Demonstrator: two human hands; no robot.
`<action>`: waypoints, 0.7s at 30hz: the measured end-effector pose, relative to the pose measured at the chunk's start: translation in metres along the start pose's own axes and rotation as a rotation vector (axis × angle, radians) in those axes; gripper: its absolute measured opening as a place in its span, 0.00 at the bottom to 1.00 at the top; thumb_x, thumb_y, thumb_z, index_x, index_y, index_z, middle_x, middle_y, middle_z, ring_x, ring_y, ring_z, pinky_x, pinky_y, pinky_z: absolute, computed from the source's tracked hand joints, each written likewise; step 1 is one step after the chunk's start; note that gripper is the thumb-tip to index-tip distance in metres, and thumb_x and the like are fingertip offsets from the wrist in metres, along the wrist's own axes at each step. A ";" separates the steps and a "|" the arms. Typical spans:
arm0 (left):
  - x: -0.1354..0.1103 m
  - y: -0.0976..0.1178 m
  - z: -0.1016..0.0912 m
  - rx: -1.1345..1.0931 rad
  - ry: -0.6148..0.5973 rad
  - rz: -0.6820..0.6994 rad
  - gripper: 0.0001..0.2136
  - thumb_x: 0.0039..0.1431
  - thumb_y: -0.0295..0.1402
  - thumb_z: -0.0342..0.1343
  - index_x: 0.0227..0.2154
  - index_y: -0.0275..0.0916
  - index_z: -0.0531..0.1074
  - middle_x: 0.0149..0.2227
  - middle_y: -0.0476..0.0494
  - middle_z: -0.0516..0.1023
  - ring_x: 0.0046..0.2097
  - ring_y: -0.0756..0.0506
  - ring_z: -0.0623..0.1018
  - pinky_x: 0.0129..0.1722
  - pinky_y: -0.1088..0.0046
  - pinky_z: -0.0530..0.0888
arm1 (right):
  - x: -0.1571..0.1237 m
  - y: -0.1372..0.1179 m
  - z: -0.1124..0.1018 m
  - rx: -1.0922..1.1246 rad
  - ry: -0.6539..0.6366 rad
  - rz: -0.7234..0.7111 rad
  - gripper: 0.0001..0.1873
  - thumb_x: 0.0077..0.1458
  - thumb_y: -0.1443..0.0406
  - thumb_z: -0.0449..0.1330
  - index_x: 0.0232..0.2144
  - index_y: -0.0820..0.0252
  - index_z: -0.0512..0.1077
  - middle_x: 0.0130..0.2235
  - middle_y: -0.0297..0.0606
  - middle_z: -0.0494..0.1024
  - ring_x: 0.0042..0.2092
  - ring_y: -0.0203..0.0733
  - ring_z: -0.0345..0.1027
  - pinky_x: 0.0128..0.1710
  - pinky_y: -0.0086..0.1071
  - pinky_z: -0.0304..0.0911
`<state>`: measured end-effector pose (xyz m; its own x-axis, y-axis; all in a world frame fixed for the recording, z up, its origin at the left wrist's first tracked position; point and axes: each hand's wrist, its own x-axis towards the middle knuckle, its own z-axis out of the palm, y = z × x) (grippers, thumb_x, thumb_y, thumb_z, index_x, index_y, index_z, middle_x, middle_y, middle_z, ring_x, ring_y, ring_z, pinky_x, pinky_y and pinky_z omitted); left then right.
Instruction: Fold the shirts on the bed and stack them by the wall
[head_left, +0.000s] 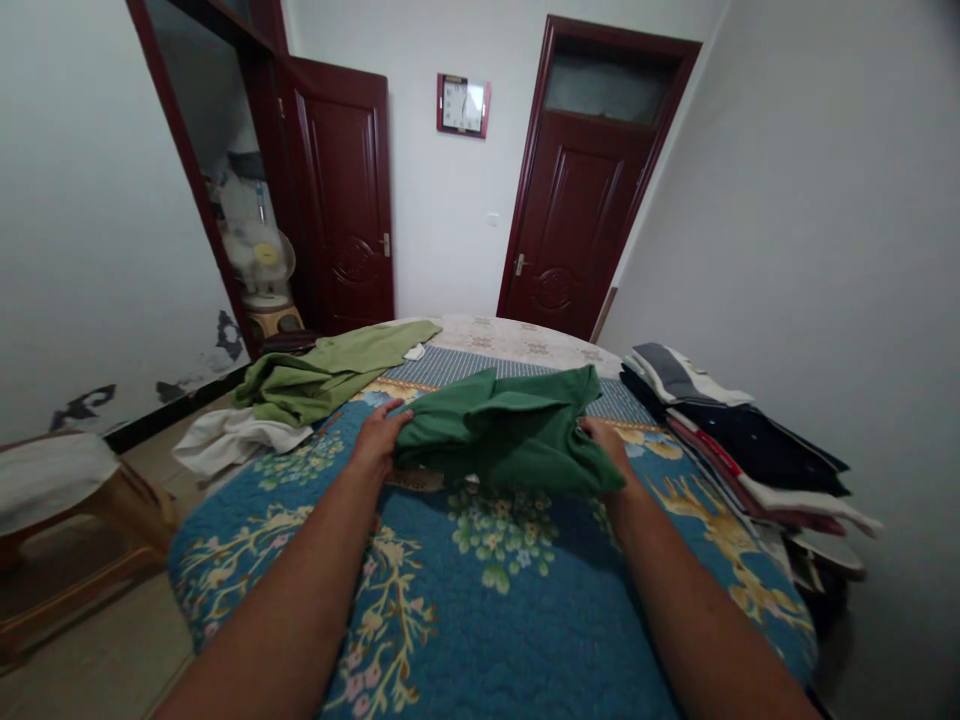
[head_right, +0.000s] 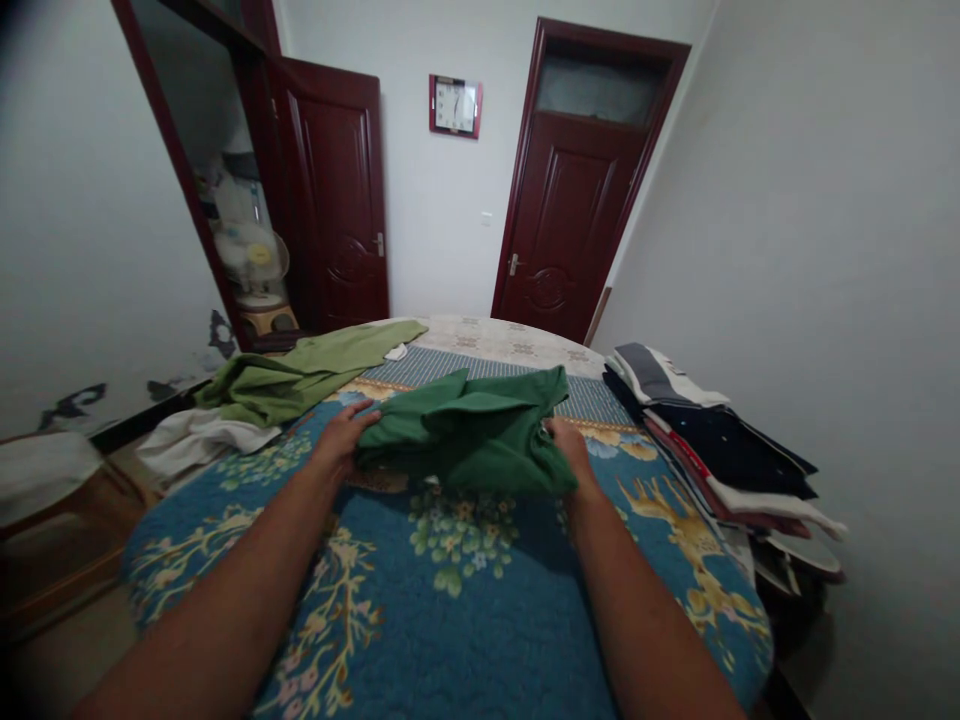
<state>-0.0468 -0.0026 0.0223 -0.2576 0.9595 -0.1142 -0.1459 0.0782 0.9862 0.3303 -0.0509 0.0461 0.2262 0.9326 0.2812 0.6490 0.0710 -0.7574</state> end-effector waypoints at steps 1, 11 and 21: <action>0.007 -0.002 -0.006 0.030 0.059 -0.010 0.33 0.56 0.35 0.65 0.65 0.35 0.69 0.41 0.39 0.85 0.37 0.44 0.83 0.38 0.68 0.79 | 0.000 0.004 0.005 0.046 -0.059 0.096 0.08 0.52 0.60 0.61 0.25 0.55 0.72 0.24 0.36 0.74 0.33 0.47 0.71 0.34 0.34 0.63; 0.001 0.012 -0.031 0.647 -0.350 0.262 0.52 0.40 0.47 0.76 0.70 0.37 0.65 0.67 0.27 0.72 0.63 0.30 0.76 0.60 0.56 0.75 | 0.010 0.055 0.021 -0.190 0.034 -0.044 0.20 0.49 0.68 0.58 0.45 0.59 0.79 0.45 0.46 0.82 0.50 0.51 0.75 0.52 0.39 0.70; -0.007 0.010 -0.036 1.065 -0.422 0.441 0.28 0.50 0.34 0.63 0.57 0.45 0.81 0.61 0.38 0.79 0.62 0.32 0.77 0.65 0.57 0.70 | 0.011 0.063 0.035 -0.487 -0.179 -0.458 0.24 0.57 0.72 0.54 0.51 0.57 0.82 0.64 0.47 0.75 0.68 0.53 0.62 0.71 0.51 0.52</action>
<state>-0.0807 -0.0185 0.0285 0.2709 0.9567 0.1064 0.7798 -0.2829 0.5585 0.3481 -0.0233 -0.0191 -0.2450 0.8936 0.3761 0.9121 0.3440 -0.2229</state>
